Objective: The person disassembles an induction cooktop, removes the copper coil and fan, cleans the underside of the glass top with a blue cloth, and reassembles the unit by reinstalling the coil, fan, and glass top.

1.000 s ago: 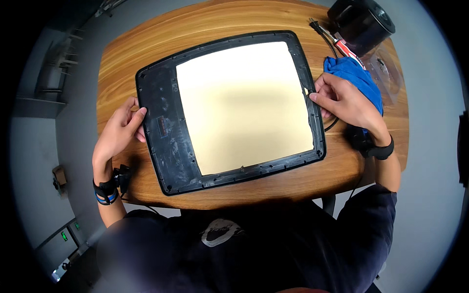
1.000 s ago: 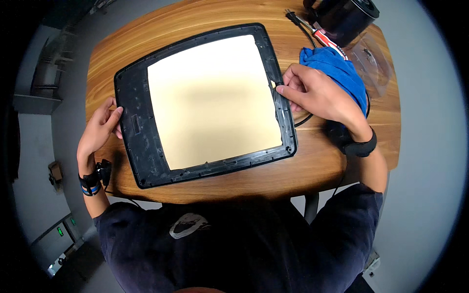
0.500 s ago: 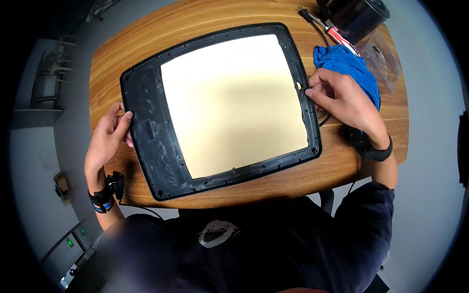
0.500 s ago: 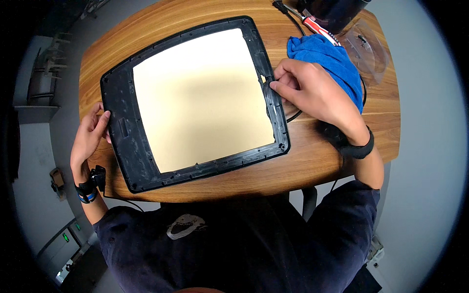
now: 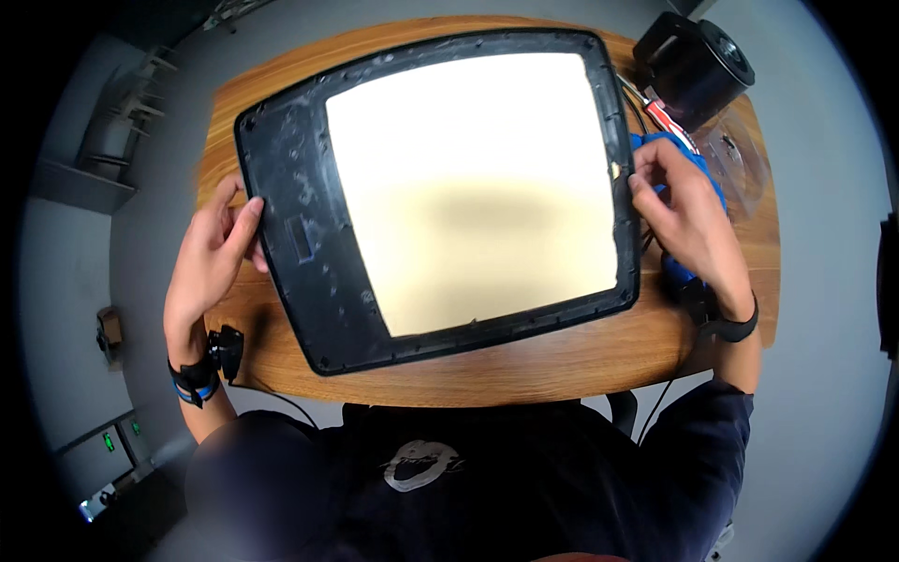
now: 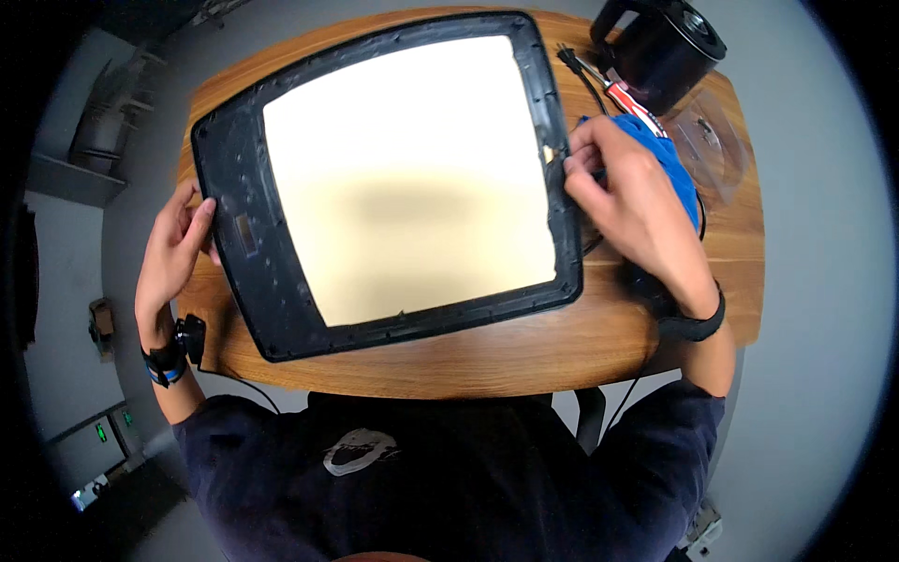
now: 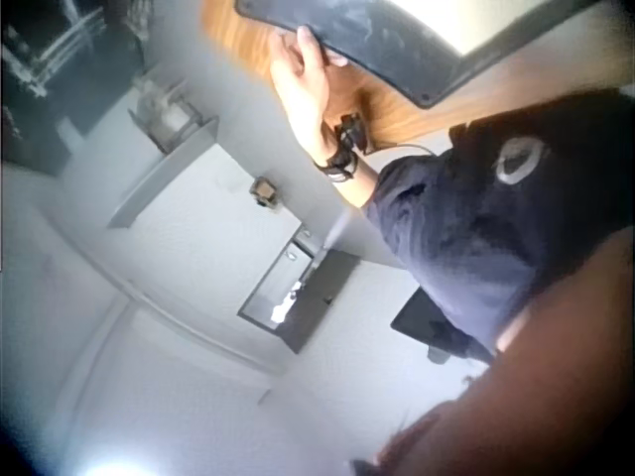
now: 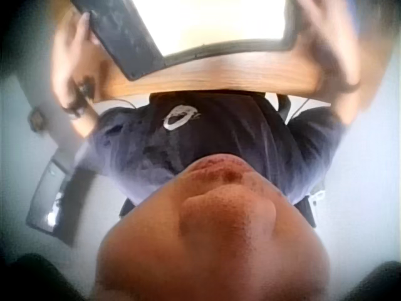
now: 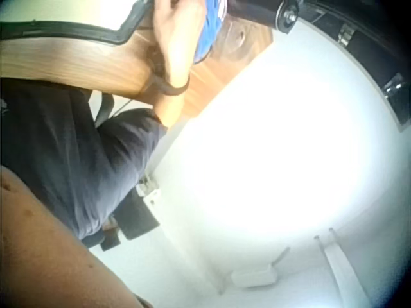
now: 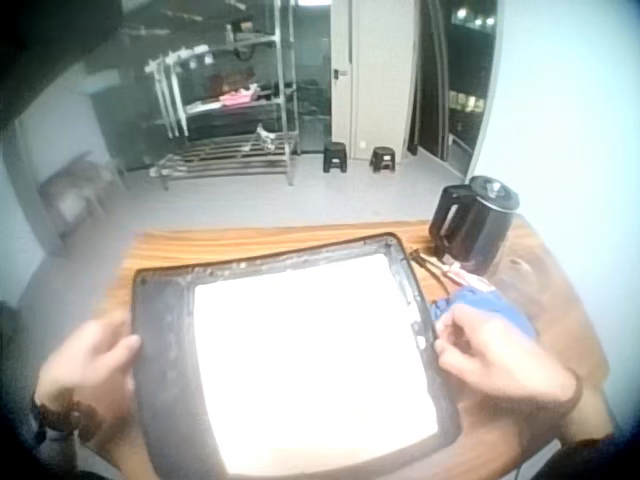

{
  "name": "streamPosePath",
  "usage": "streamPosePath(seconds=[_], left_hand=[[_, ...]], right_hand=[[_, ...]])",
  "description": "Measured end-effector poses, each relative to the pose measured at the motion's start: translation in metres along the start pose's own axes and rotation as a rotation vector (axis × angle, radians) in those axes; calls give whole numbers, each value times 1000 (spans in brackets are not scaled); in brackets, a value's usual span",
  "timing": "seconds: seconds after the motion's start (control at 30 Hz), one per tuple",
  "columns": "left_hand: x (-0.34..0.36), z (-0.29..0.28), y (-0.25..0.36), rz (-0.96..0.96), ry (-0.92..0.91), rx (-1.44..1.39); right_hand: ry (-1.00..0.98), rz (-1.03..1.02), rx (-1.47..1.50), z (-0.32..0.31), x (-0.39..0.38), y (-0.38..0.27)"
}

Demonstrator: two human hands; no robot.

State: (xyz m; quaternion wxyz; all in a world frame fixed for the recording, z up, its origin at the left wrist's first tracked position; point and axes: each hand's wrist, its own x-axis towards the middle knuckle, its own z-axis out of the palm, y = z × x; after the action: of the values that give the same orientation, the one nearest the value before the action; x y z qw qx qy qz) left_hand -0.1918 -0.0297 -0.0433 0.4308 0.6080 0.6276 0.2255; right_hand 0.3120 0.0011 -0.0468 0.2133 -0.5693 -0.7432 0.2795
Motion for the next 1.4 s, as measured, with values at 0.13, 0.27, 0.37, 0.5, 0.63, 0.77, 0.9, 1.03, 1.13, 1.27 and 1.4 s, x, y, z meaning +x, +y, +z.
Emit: streamPosePath(seconds=[0.13,0.27,0.37,0.5,0.63,0.77,0.9,1.03,1.13,1.27,1.4], left_hand=[[9,-1,8,140,103,0],[15,-9,17,320,166,-4],[23,-15,18,439,218,26],[39,-26,1,509,247,-10],[58,-43,-16,617,206,-95],[36,-12,34,587,338,-193],[34,-21,45,707,394,-180],[33,-19,50,827,474,-188],[42,-15,29,941,504,-67],[21,-18,22,981,416,317],[-10,-11,-9,1107,282,595]], right_hand=[[-27,-15,310,-12,13,39],[76,-154,374,-26,35,53],[162,-254,331,-34,53,62],[234,-341,354,-31,69,56],[309,-389,379,-25,77,60],[442,-351,267,-34,79,62],[511,-489,254,-45,85,54],[553,-603,183,-51,101,73],[494,-582,110,-49,90,82],[330,-639,-127,-41,68,102],[14,-245,244,-16,27,80]])
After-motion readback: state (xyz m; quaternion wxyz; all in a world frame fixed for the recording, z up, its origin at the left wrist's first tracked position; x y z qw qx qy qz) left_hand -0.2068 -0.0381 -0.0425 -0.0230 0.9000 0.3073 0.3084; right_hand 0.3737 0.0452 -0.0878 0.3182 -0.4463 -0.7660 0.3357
